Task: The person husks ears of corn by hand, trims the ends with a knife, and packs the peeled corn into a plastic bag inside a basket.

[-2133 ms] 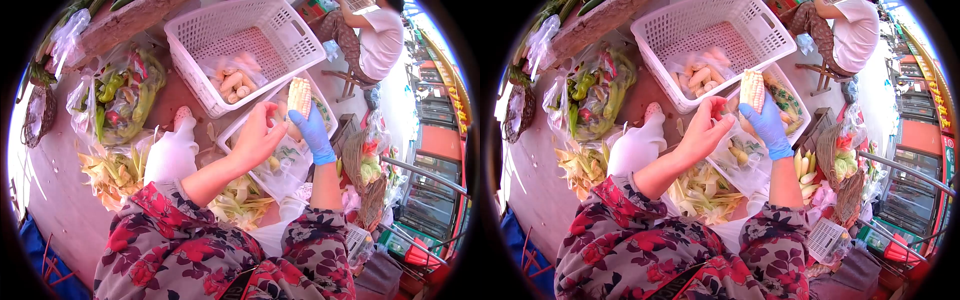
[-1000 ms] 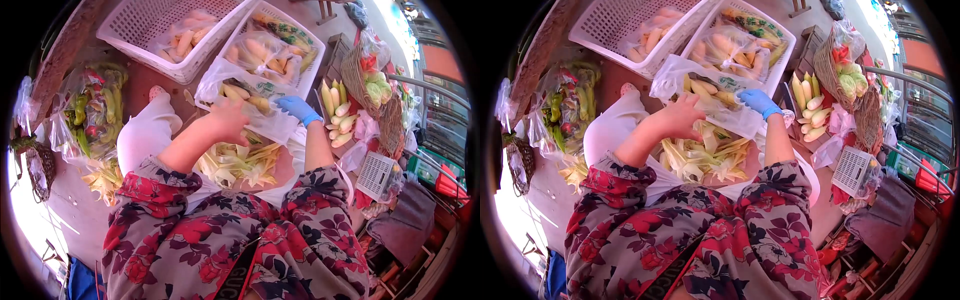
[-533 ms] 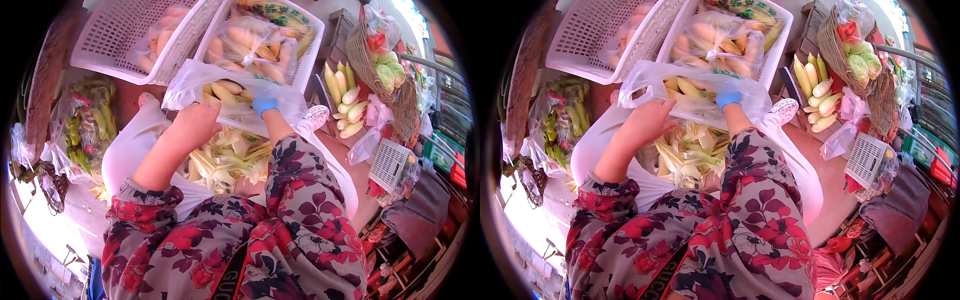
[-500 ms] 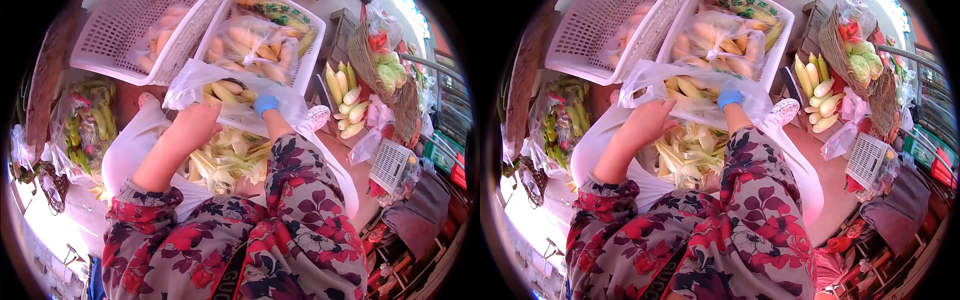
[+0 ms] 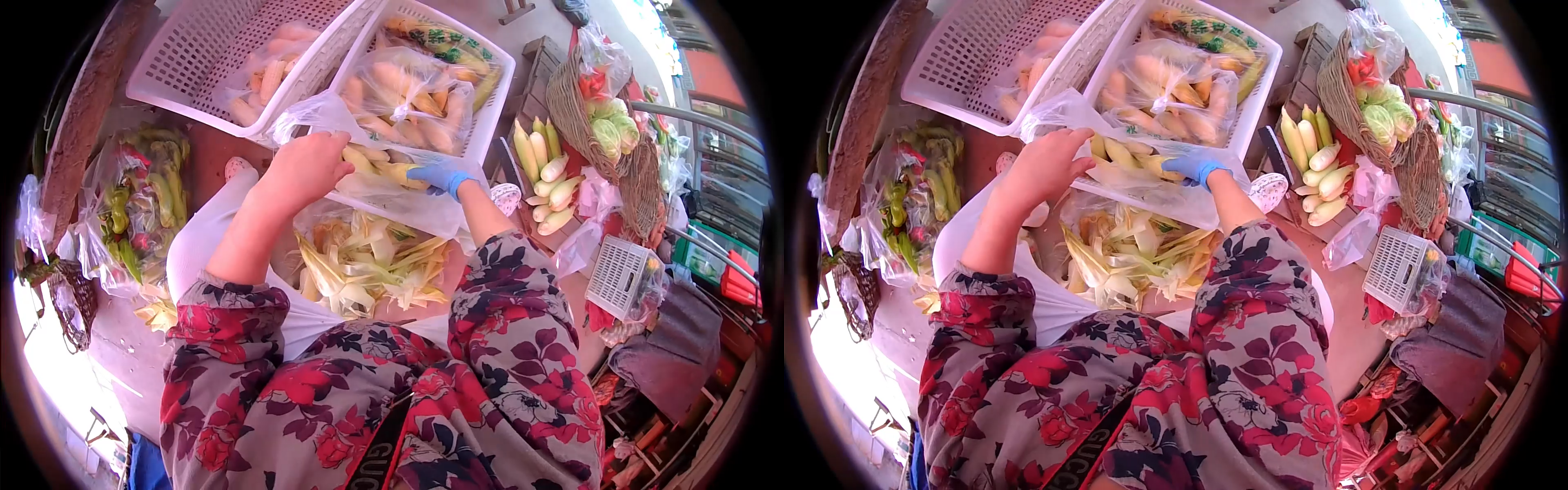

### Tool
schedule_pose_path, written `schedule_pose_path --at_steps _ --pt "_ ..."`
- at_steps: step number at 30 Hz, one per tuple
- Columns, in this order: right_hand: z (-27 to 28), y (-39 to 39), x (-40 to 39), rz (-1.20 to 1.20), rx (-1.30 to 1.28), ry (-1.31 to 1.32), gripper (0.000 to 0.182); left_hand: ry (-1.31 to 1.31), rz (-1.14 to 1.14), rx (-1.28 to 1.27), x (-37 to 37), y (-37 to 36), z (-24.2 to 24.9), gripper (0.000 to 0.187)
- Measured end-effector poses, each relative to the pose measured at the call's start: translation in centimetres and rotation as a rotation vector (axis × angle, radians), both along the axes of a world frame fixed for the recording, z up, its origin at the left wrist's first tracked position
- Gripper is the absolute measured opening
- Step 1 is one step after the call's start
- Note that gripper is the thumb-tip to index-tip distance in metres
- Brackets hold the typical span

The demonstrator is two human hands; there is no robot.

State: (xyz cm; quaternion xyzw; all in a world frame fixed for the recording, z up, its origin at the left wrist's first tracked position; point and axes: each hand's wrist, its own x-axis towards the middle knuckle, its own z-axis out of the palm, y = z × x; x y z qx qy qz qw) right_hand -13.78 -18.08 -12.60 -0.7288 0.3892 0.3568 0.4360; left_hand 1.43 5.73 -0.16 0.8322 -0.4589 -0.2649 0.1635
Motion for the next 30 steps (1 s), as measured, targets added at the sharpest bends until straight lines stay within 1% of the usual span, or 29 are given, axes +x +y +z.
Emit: schedule_pose_path --at_steps 2,3,6,7,8,10,12,13,14,16,17,19,20,21,22,24,25,26,27,28,29,30 --pt "5.3 -1.4 -0.7 -0.019 0.133 -0.076 0.051 -0.037 0.067 -0.162 0.0 0.5 -0.1 0.034" --pt "7.9 -1.9 -1.4 -0.030 0.198 -0.113 0.050 0.012 0.084 -0.163 0.2 0.6 0.3 0.036" --pt "13.5 -3.0 -4.2 -0.265 0.562 -0.293 0.051 0.245 0.118 -0.242 -0.1 0.7 1.4 0.037" --pt "15.2 -2.5 -5.1 -0.330 0.601 -0.386 0.049 0.366 0.138 -0.253 -0.3 0.7 1.6 0.039" --pt "16.8 -1.5 -5.8 -0.389 0.655 -0.436 0.050 0.516 0.093 -0.303 -0.7 0.7 1.8 0.045" --pt "18.8 1.0 -6.4 -0.503 0.788 -0.527 0.054 0.883 0.130 -0.433 -2.3 0.3 2.5 0.051" --pt "19.0 3.5 -6.3 -0.468 0.967 -0.567 0.059 1.182 0.182 -0.697 -4.1 -0.1 3.8 0.057" --pt "18.5 4.3 -6.0 -0.370 1.059 -0.586 0.061 1.262 0.203 -0.819 -4.6 -0.6 4.5 0.045" --pt "17.8 5.8 -5.9 -0.445 1.000 -0.626 0.060 1.278 0.249 -0.817 -4.3 -0.7 4.2 0.042" --pt "17.1 7.5 -4.7 -0.481 0.963 -0.606 0.054 1.318 0.352 -0.804 -3.6 -1.2 3.1 0.036" --pt "17.2 7.7 -4.2 -0.390 0.771 -0.660 0.049 1.358 0.447 -0.814 -3.6 -1.4 3.5 0.022" --pt "17.8 7.4 -2.8 -0.214 0.377 -0.749 0.042 1.168 0.402 -0.803 -3.1 -1.7 2.0 0.019" --pt "17.8 7.2 -2.0 -0.246 0.368 -0.827 0.040 1.077 0.374 -0.792 -3.0 -2.1 2.0 0.017" --pt "17.8 7.2 -1.1 -0.286 0.355 -0.905 0.038 0.996 0.426 -0.790 -3.5 -2.4 2.2 0.013" --pt "17.8 7.2 -0.4 -0.331 0.331 -0.985 0.036 0.971 0.441 -0.783 -3.8 -2.4 2.5 0.013" --pt "18.1 7.0 0.5 -0.396 0.329 -1.000 0.032 0.940 0.434 -0.784 -4.1 -3.2 2.8 0.014" --pt "18.3 6.9 0.7 -0.347 0.257 -1.026 0.029 0.918 0.454 -0.803 -4.3 -3.6 2.7 0.016" --pt "17.8 7.0 0.8 -0.299 0.115 -1.114 0.026 0.899 0.473 -0.819 -4.3 -3.7 2.5 0.018" --pt "17.1 6.7 0.9 -0.298 0.128 -1.088 0.023 0.899 0.452 -0.788 -4.1 -3.8 2.1 0.020" --pt "16.0 6.6 1.0 -0.255 0.006 -1.163 0.021 0.896 0.435 -0.759 -4.0 -3.8 1.6 0.023" --pt "16.7 6.6 0.9 -0.231 -0.025 -1.166 0.022 0.889 0.439 -0.747 -4.2 -3.9 1.6 0.022" --pt "16.9 6.6 0.8 -0.191 -0.119 -1.162 0.022 0.879 0.452 -0.737 -4.4 -3.9 1.6 0.021"
